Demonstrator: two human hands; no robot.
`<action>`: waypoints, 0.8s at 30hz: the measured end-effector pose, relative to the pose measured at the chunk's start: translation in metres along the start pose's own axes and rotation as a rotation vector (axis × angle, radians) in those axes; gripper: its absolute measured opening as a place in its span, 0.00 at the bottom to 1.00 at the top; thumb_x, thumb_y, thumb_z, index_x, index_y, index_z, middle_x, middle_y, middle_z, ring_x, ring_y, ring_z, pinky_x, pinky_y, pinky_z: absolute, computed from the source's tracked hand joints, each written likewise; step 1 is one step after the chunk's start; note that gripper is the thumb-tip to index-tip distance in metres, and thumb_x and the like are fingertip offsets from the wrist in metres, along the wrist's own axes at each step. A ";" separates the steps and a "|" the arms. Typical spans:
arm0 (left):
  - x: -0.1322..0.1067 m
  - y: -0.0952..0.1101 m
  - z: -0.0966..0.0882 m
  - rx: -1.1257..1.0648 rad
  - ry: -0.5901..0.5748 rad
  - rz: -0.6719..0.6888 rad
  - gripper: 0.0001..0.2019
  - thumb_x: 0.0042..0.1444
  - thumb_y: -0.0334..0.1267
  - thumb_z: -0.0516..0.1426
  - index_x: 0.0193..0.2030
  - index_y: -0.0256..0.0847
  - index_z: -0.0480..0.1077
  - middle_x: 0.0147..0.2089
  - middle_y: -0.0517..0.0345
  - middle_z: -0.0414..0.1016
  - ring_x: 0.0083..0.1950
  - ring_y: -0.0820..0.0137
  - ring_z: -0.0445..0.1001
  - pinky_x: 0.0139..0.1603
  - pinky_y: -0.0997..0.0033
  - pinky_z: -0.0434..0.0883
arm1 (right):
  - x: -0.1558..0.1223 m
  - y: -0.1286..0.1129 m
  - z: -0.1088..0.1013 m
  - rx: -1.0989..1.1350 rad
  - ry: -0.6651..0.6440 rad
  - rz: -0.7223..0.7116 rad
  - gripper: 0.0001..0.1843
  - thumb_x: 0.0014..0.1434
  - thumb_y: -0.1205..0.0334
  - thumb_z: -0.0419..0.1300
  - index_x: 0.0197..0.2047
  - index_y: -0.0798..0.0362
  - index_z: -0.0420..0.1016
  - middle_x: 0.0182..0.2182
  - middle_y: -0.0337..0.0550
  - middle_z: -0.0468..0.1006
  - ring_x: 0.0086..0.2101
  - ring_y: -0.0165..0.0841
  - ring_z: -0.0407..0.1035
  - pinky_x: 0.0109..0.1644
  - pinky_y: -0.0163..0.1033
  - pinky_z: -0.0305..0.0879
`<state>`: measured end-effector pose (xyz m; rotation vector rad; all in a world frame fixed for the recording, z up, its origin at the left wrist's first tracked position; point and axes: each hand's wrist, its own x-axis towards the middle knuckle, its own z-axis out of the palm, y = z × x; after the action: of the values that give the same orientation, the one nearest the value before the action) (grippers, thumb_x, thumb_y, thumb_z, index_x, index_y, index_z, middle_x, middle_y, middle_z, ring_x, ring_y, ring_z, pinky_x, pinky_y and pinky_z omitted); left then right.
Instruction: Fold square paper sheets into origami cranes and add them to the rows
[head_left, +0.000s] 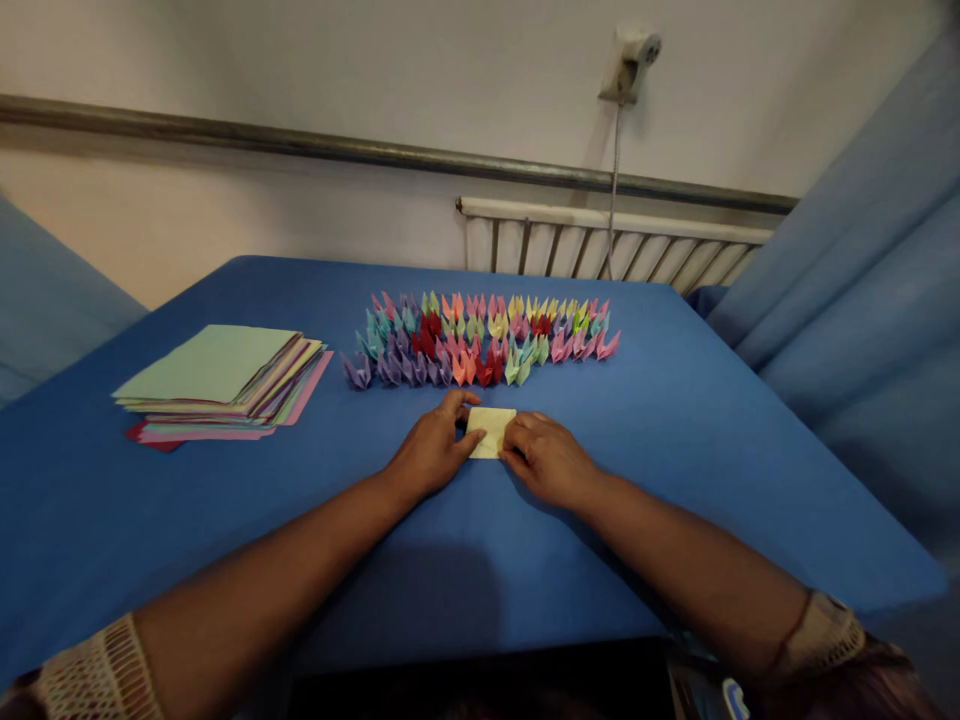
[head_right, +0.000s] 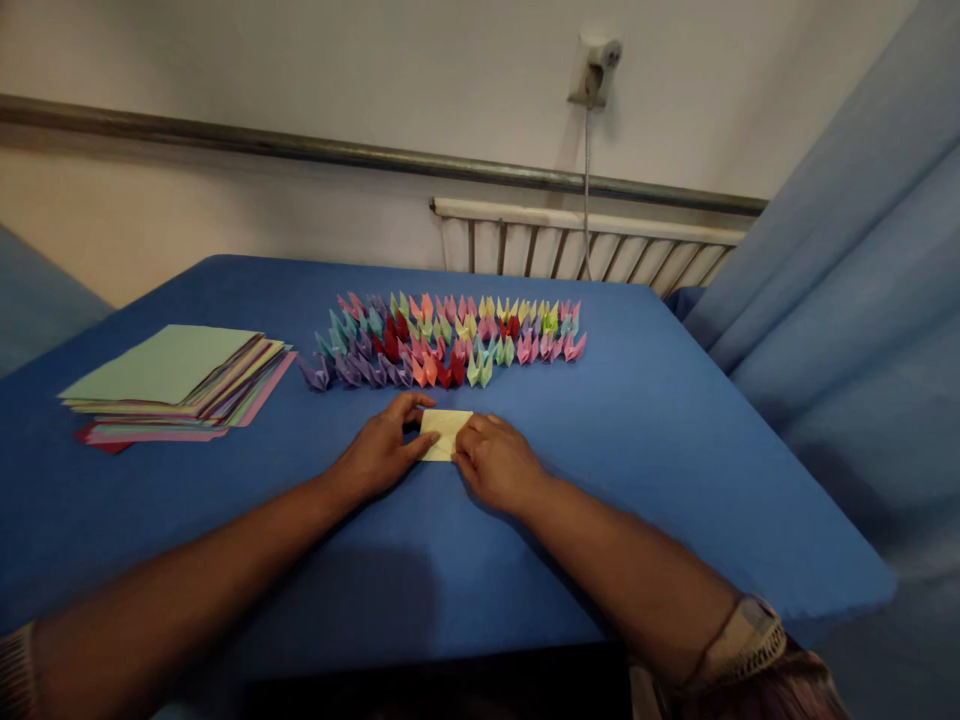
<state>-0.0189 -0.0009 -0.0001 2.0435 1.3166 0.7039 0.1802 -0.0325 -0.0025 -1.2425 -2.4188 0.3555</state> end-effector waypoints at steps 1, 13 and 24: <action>-0.001 0.001 0.000 -0.064 0.017 0.009 0.18 0.56 0.37 0.56 0.54 0.43 0.60 0.42 0.56 0.76 0.43 0.64 0.76 0.45 0.60 0.72 | 0.000 -0.001 -0.001 0.022 0.051 0.015 0.06 0.63 0.64 0.54 0.37 0.54 0.72 0.41 0.49 0.73 0.42 0.37 0.65 0.48 0.44 0.63; 0.000 0.011 -0.005 -0.189 -0.024 0.097 0.24 0.55 0.35 0.57 0.59 0.43 0.62 0.45 0.56 0.76 0.43 0.66 0.76 0.47 0.63 0.73 | 0.007 0.004 0.019 0.716 0.201 0.215 0.27 0.60 0.65 0.54 0.62 0.47 0.59 0.33 0.37 0.73 0.31 0.30 0.69 0.36 0.36 0.68; 0.012 0.002 0.006 0.013 0.040 0.111 0.19 0.54 0.29 0.57 0.53 0.40 0.63 0.52 0.52 0.71 0.43 0.68 0.74 0.49 0.62 0.72 | 0.003 0.004 0.015 0.321 0.055 0.341 0.21 0.60 0.63 0.56 0.57 0.49 0.69 0.34 0.40 0.75 0.34 0.32 0.69 0.42 0.39 0.67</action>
<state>-0.0090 0.0085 -0.0008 2.1366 1.2397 0.7906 0.1747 -0.0283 -0.0162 -1.4852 -1.9980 0.7634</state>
